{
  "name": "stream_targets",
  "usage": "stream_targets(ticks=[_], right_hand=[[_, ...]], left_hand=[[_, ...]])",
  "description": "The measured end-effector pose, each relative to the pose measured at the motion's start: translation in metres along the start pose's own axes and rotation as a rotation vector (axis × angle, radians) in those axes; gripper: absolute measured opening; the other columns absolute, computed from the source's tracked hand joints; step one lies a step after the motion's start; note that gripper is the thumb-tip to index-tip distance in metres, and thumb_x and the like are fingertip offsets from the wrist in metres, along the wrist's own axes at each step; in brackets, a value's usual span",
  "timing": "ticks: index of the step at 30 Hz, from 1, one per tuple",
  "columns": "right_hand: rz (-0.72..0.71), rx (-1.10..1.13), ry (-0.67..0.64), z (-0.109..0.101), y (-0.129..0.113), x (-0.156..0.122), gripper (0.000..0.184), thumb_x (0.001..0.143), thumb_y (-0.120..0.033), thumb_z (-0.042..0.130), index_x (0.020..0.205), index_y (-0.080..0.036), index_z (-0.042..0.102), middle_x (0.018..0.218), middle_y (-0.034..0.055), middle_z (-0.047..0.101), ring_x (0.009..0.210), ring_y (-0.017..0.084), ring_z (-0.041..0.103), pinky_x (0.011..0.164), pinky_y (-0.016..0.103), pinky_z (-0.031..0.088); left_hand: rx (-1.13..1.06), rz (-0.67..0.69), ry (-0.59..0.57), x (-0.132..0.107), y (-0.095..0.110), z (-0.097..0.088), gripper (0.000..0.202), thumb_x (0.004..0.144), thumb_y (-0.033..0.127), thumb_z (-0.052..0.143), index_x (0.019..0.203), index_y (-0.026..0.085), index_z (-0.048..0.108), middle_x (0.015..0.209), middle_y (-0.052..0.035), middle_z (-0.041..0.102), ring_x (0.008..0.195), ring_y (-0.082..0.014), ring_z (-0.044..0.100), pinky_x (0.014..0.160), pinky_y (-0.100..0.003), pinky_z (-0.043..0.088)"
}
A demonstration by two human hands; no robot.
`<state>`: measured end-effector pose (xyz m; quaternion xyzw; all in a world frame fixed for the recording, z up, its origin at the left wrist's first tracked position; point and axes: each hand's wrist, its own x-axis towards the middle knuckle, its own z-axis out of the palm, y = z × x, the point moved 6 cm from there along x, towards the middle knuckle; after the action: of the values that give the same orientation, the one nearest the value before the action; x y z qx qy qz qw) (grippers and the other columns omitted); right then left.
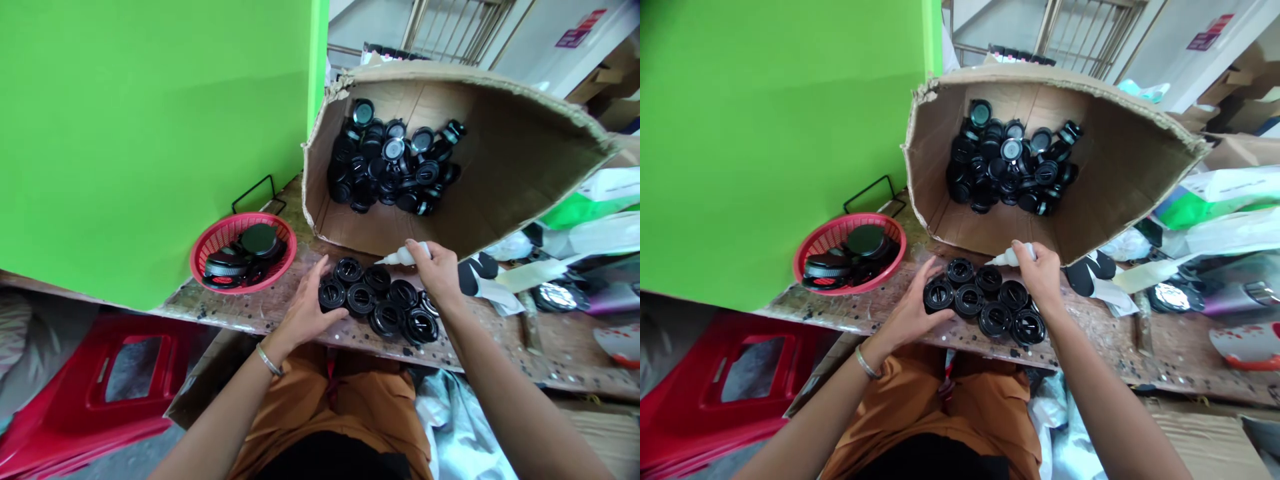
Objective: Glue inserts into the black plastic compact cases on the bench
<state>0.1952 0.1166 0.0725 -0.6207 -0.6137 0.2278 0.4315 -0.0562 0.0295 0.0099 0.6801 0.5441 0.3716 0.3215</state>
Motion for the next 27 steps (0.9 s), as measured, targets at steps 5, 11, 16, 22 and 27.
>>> stream_targets(ticks=[5, 11, 16, 22, 27], right_hand=[[0.033, -0.053, 0.015, -0.005, 0.007, 0.004, 0.044, 0.077, -0.057, 0.060, 0.061, -0.016, 0.060, 0.054, -0.0009, 0.050, 0.055, 0.014, 0.043, 0.054, 0.027, 0.032], [-0.041, -0.161, -0.010, 0.008, -0.001, 0.006, 0.043, 0.079, -0.054, 0.056, 0.057, -0.018, 0.055, 0.053, -0.0009, 0.046, 0.056, 0.015, 0.042, 0.055, 0.028, 0.029], [-0.140, -0.249, -0.005, 0.009, -0.008, 0.009, 0.039, 0.081, -0.050, 0.055, 0.055, -0.021, 0.045, 0.055, -0.0007, 0.045, 0.057, 0.015, 0.041, 0.056, 0.029, 0.027], [-0.324, -0.421, 0.009, -0.001, -0.024, 0.004, 0.040, 0.084, -0.044, 0.052, 0.057, -0.024, 0.031, 0.060, 0.0002, 0.043, 0.060, 0.016, 0.040, 0.060, 0.030, 0.028], [-0.381, -0.479, -0.043, -0.009, -0.029, -0.009, 0.040, 0.085, -0.043, 0.053, 0.057, -0.024, 0.033, 0.062, 0.0008, 0.045, 0.063, 0.017, 0.044, 0.061, 0.030, 0.030]], left_hand=[[0.053, 0.041, 0.113, -0.011, 0.003, -0.006, 0.099, 0.075, 0.028, 0.075, 0.151, 0.030, 0.013, 0.150, -0.0101, 0.039, 0.142, -0.0277, 0.032, 0.118, -0.049, 0.025], [0.091, 0.055, 0.101, -0.011, -0.001, -0.003, 0.098, 0.075, 0.028, 0.075, 0.151, 0.030, 0.013, 0.148, -0.0102, 0.042, 0.143, -0.0285, 0.031, 0.117, -0.051, 0.027], [0.106, 0.060, 0.094, -0.011, -0.001, -0.002, 0.097, 0.076, 0.028, 0.074, 0.151, 0.030, 0.013, 0.146, -0.0105, 0.044, 0.141, -0.0287, 0.034, 0.115, -0.050, 0.030], [0.114, 0.060, 0.091, -0.011, -0.002, -0.002, 0.097, 0.076, 0.028, 0.074, 0.151, 0.030, 0.013, 0.146, -0.0101, 0.044, 0.141, -0.0289, 0.034, 0.115, -0.050, 0.031], [0.113, 0.071, 0.085, -0.011, 0.000, -0.002, 0.096, 0.077, 0.029, 0.073, 0.151, 0.030, 0.012, 0.145, -0.0106, 0.045, 0.140, -0.0296, 0.035, 0.114, -0.051, 0.031]])
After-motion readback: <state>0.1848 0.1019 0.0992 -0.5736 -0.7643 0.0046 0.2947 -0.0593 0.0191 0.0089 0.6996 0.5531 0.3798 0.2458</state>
